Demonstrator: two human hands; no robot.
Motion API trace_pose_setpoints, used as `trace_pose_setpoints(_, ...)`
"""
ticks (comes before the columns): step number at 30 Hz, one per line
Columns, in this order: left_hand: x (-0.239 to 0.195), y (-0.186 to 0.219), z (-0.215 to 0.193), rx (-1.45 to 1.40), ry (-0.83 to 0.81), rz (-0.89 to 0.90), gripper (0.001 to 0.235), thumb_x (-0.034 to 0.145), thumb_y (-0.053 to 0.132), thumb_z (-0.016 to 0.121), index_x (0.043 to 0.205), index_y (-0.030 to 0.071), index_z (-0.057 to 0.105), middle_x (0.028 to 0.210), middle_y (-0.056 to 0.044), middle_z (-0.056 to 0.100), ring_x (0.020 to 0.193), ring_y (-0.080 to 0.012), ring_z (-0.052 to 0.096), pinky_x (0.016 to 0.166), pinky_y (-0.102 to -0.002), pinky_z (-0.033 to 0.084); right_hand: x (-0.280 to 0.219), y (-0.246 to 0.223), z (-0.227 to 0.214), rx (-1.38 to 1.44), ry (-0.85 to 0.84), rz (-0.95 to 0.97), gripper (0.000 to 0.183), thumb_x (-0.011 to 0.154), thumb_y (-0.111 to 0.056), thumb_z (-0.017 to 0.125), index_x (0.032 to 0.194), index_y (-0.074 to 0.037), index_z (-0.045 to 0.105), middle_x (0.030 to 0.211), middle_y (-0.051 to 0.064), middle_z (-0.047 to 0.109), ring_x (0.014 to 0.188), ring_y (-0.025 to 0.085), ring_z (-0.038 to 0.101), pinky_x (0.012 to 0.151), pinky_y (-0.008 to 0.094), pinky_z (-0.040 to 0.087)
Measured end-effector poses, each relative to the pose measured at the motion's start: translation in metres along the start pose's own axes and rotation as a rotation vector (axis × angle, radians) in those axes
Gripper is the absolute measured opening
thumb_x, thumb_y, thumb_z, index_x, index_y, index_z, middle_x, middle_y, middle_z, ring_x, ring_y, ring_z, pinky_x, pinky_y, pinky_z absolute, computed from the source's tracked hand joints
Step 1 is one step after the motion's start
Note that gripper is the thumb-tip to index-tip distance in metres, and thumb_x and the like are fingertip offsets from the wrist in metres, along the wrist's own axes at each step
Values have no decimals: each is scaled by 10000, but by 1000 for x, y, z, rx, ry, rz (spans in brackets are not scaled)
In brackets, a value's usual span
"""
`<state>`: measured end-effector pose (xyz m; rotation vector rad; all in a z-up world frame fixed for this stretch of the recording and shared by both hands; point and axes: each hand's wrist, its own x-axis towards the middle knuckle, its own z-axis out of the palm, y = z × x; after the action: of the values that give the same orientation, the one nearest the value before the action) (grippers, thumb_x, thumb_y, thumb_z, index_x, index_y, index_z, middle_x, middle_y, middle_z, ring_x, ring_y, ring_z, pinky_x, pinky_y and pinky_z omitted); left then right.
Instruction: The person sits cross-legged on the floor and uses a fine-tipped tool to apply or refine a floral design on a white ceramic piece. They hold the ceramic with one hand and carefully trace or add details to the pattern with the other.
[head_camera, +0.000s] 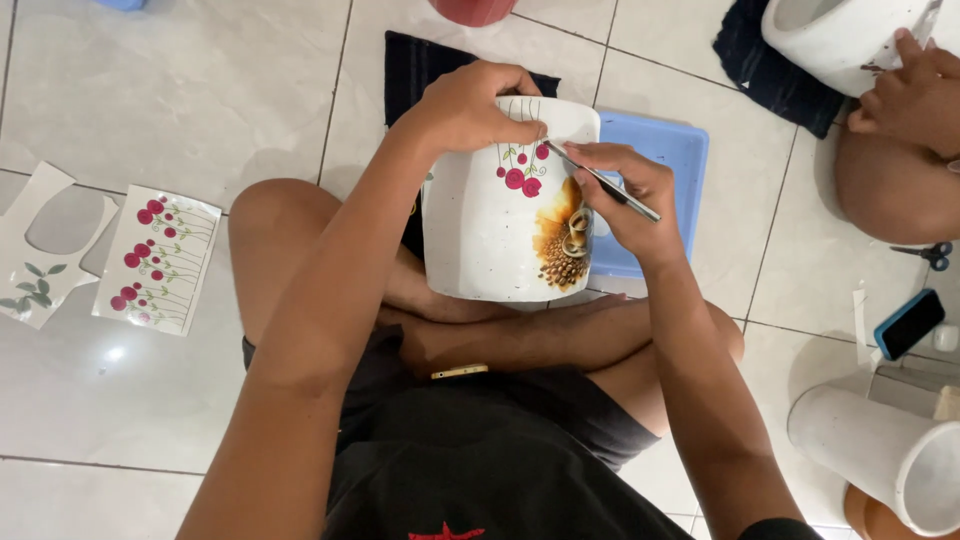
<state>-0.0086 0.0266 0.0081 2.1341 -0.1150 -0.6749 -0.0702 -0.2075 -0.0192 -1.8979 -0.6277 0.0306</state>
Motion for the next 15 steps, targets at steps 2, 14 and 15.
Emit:
trace_pose_setpoints(2,1,0,0,-1,-5,1,284,733,443,687,975,300,647,945,143,698,852,-71,658,711,-267,453,1,6,-3,11,-7,-4,212,965,42,631,1158,-44,648,1199,149,654,1174,245,636,1071,332,512)
trace_pose_setpoints(14,9,-4,5,32,13,66,268,759,428,690,979,282,647,933,157,696,836,-58,645,712,-277,441,2,38,-15,-10,-25,-43,167,936,-56,700,1093,-110,679,1115,23,686,1246,263,614,1201,453,356)
trace_pose_setpoints(15,8,-3,4,30,14,62,255,757,421,686,968,283,651,918,165,692,825,-49,638,717,-272,437,1,40,-15,1,-28,-53,169,946,-52,685,1106,-108,675,1126,19,683,1258,271,608,1201,461,361)
